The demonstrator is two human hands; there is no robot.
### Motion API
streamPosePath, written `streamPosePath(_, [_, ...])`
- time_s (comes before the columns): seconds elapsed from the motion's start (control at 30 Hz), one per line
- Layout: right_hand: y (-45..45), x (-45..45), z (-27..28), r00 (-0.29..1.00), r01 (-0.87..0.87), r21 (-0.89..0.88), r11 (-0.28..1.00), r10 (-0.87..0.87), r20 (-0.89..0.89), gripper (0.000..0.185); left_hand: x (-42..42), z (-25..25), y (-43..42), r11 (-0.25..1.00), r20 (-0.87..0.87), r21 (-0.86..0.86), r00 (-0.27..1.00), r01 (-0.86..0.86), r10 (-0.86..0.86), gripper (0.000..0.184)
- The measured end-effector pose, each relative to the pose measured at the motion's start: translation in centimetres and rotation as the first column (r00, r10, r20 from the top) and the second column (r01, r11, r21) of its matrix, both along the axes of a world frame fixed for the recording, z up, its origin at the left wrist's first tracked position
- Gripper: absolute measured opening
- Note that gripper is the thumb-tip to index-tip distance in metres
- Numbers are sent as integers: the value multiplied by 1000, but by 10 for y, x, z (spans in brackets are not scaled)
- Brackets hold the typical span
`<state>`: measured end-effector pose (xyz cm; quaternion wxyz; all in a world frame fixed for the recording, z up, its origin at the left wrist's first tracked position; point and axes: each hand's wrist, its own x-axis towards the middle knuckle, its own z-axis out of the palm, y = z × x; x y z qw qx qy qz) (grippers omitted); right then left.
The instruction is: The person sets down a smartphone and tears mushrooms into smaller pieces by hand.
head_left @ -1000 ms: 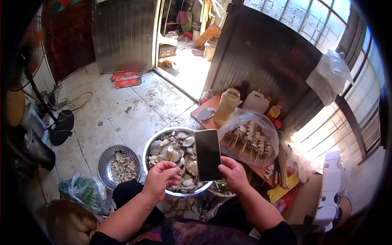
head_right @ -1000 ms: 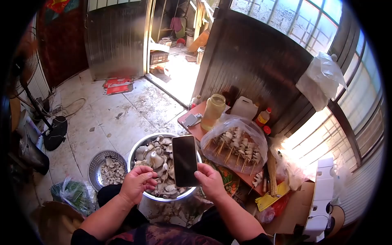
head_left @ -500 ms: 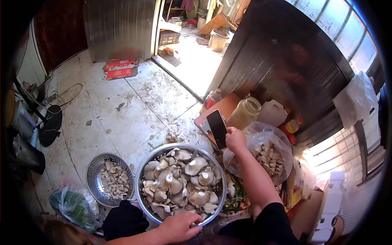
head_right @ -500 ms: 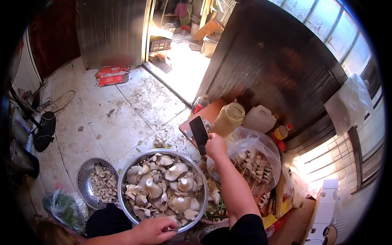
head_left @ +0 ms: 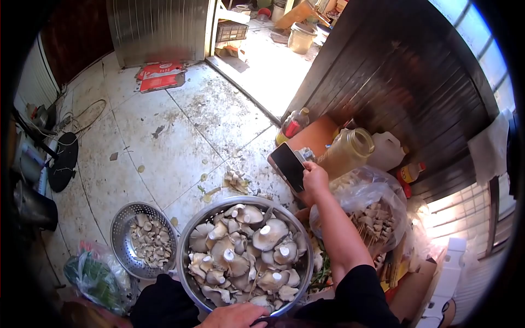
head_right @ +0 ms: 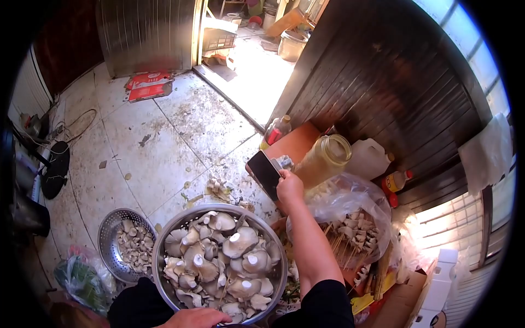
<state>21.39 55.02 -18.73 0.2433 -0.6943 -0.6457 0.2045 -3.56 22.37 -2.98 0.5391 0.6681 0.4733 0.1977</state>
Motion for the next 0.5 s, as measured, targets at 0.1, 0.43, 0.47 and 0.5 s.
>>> streamPosePath(0.1, [0, 3, -16, 998, 55, 36, 998, -54, -24, 27, 3, -3, -2, 1000, -5, 17, 1000, 0, 0, 23])
streamPosePath(0.43, [-91, -23, 41, 960, -277, 213, 937, 281, 10, 29, 13, -5, 5, 998, 14, -25, 998, 58, -58, 26])
streamPosePath(0.47, [-111, -25, 50, 937, -329, 207, 921, 345, -48, 28, 13, -10, 4, 997, -27, 13, 997, 74, -74, 25])
streamPosePath(0.5, [-133, -27, 60, 923, -363, 196, 911, 381, -63, 26, 14, -13, 4, 995, -69, 53, 994, 89, -85, 24])
